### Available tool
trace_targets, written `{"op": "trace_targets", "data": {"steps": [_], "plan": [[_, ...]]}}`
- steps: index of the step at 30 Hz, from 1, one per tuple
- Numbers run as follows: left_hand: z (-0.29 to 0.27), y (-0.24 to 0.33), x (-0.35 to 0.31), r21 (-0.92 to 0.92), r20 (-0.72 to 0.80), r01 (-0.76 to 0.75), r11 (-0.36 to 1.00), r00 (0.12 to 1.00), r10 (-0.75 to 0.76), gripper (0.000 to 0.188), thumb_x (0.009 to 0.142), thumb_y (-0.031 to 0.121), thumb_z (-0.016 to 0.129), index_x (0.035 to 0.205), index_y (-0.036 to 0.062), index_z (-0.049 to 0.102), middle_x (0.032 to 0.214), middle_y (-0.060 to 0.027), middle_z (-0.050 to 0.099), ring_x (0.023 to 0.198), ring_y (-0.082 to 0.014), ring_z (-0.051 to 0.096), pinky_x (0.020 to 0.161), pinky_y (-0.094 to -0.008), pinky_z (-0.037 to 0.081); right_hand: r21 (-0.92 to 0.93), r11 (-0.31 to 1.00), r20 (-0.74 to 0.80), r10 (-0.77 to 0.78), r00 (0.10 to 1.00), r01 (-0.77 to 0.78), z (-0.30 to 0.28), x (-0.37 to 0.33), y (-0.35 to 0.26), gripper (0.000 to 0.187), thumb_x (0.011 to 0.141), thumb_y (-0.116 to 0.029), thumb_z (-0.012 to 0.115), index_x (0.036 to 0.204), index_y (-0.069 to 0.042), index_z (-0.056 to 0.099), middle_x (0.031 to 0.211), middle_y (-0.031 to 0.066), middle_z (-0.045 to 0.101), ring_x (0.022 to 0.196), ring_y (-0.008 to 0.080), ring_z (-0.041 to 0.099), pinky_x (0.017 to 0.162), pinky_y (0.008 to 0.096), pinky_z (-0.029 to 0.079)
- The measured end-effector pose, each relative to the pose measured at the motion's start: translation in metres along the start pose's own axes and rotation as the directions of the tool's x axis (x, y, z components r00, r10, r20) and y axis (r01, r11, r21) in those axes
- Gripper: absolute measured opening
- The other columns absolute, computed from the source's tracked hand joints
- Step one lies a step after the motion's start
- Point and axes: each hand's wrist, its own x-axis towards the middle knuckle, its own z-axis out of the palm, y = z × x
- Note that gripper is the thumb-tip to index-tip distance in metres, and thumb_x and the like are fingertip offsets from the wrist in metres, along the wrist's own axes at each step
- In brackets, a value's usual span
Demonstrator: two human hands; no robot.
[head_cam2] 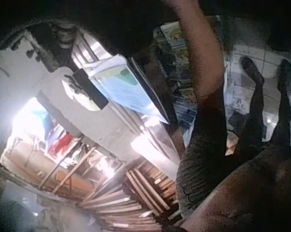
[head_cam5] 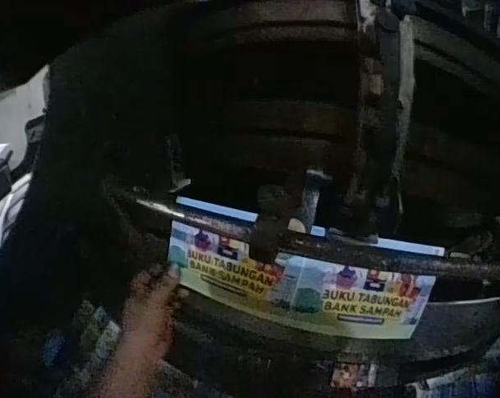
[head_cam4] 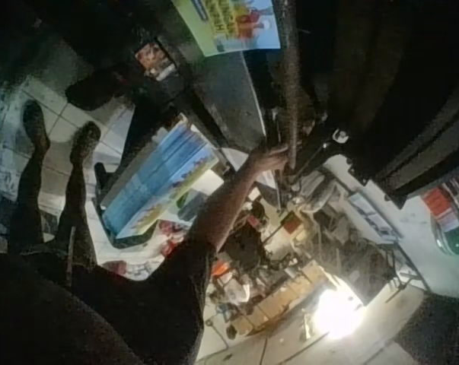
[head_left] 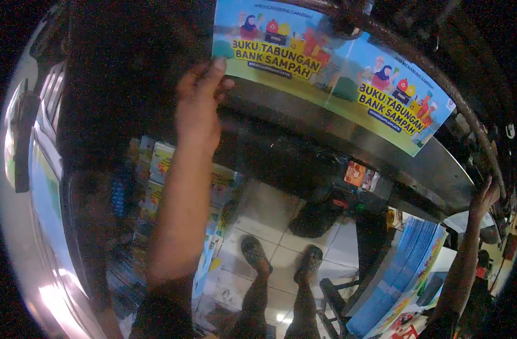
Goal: The person folds printed booklets by hand, aligns them into stacks, and feeds them into a machine.
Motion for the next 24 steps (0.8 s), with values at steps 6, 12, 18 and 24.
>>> {"op": "trace_targets", "data": {"steps": [6, 12, 18, 24], "plan": [[-0.003, -0.002, 0.004, -0.007, 0.023, -0.050, 0.999, 0.998, 0.050, 0.050, 0.079, 0.027, 0.072, 0.115, 0.0048, 0.046, 0.097, -0.0048, 0.059, 0.080, -0.0149, 0.058, 0.069, -0.0275, 0.042, -0.324, 0.857, -0.195, -0.474, 0.859, 0.400, -0.026, 0.014, -0.039, 0.056, 0.088, -0.010, 0.052, 0.139, -0.007, 0.030, 0.139, 0.0242, 0.032, 0.125, 0.0435, 0.034, 0.104, 0.0524, 0.026], [-0.007, -0.003, 0.011, -0.032, 0.033, -0.078, 0.996, 0.996, 0.079, 0.053, 0.078, 0.027, 0.073, 0.115, 0.0031, 0.044, 0.098, -0.0060, 0.059, 0.082, -0.0158, 0.059, 0.071, -0.0285, 0.041, -0.059, 0.989, -0.220, -0.143, 0.965, 0.133, -0.030, 0.025, -0.067, 0.048, 0.095, -0.018, 0.041, 0.141, -0.010, 0.028, 0.142, 0.0228, 0.029, 0.132, 0.0409, 0.027, 0.106, 0.0504, 0.024], [-0.007, -0.009, 0.012, -0.035, 0.070, -0.097, 0.995, 0.993, 0.100, 0.053, 0.078, 0.026, 0.072, 0.116, 0.0034, 0.044, 0.100, -0.0067, 0.059, 0.084, -0.0170, 0.060, 0.073, -0.0289, 0.041, -0.192, 0.939, -0.148, -0.316, 0.937, 0.286, -0.033, 0.029, -0.047, 0.046, 0.095, -0.017, 0.039, 0.140, -0.011, 0.031, 0.141, 0.0211, 0.032, 0.130, 0.0396, 0.030, 0.106, 0.0492, 0.024], [-0.014, -0.007, 0.024, -0.085, 0.042, -0.114, 0.990, 0.992, 0.118, 0.042, 0.080, 0.022, 0.070, 0.113, 0.0063, 0.050, 0.100, -0.0045, 0.060, 0.086, -0.0154, 0.057, 0.075, -0.0294, 0.042, -0.361, 0.881, -0.207, -0.394, 0.896, 0.305, -0.033, 0.022, -0.050, 0.054, 0.089, -0.012, 0.045, 0.141, -0.011, 0.029, 0.140, 0.0218, 0.032, 0.129, 0.0411, 0.030, 0.105, 0.0500, 0.025]]}}
